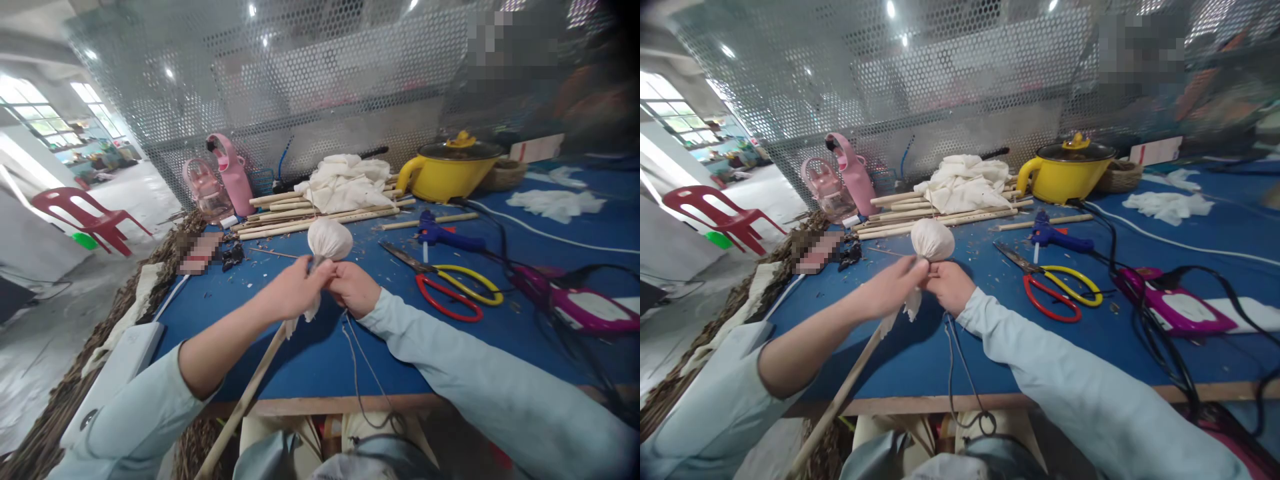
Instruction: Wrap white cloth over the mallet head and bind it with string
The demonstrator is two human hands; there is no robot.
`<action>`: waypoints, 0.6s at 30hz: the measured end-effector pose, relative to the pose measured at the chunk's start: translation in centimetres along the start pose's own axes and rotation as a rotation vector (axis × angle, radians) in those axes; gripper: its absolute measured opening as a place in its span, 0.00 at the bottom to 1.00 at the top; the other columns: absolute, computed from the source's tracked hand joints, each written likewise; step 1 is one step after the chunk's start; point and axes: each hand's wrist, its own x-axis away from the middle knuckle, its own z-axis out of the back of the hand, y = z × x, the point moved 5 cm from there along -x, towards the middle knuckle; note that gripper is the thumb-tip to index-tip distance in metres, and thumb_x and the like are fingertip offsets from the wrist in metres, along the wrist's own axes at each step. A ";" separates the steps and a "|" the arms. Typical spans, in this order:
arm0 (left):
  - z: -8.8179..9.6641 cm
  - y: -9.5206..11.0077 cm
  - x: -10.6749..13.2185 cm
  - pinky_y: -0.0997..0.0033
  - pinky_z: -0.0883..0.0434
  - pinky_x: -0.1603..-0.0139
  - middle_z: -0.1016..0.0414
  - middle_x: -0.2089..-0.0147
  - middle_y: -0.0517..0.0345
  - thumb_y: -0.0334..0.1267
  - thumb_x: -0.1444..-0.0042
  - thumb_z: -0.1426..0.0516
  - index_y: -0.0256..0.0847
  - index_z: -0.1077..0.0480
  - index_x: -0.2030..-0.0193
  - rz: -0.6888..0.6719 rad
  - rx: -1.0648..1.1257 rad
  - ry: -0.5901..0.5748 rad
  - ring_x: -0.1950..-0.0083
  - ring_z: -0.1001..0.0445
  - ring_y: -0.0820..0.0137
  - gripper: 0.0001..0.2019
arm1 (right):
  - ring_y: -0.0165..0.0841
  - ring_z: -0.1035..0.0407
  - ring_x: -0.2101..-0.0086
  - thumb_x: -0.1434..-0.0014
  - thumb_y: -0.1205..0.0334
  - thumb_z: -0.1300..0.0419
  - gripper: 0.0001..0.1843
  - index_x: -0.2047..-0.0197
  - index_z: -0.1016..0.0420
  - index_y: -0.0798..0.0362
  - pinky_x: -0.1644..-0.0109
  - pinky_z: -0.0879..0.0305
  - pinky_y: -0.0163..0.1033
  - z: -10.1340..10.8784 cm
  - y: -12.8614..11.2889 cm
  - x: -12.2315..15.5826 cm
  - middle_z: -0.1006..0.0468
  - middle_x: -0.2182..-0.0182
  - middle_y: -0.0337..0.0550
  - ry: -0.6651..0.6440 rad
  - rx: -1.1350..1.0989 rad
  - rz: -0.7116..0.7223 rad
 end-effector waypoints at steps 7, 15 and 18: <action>-2.0 -1.0 1.6 0.70 0.35 0.66 0.25 0.62 0.50 0.56 0.45 0.51 0.36 0.37 0.51 -0.001 -0.044 0.072 0.65 0.28 0.66 0.25 | 0.22 0.52 0.88 0.57 0.57 0.36 0.12 0.74 0.29 0.57 0.81 0.52 0.31 0.9 0.3 -0.2 0.44 0.92 0.28 0.086 0.044 -0.009; -2.3 -1.9 2.0 0.67 0.35 0.60 0.27 0.61 0.51 0.41 0.50 0.44 0.39 0.34 0.57 -0.090 -0.168 0.085 0.60 0.30 0.64 0.14 | 0.24 0.48 0.86 0.54 0.55 0.38 0.13 0.78 0.31 0.56 0.80 0.49 0.32 1.2 0.6 -0.2 0.43 0.90 0.30 0.158 0.131 -0.022; -2.2 -2.5 1.4 0.73 0.36 0.71 0.31 0.71 0.57 0.40 0.47 0.50 0.40 0.36 0.67 -0.027 0.015 0.010 0.72 0.34 0.71 0.07 | 0.24 0.46 0.84 0.54 0.53 0.38 0.14 0.74 0.31 0.57 0.78 0.48 0.32 1.0 0.3 -0.2 0.37 0.86 0.32 0.134 0.149 0.010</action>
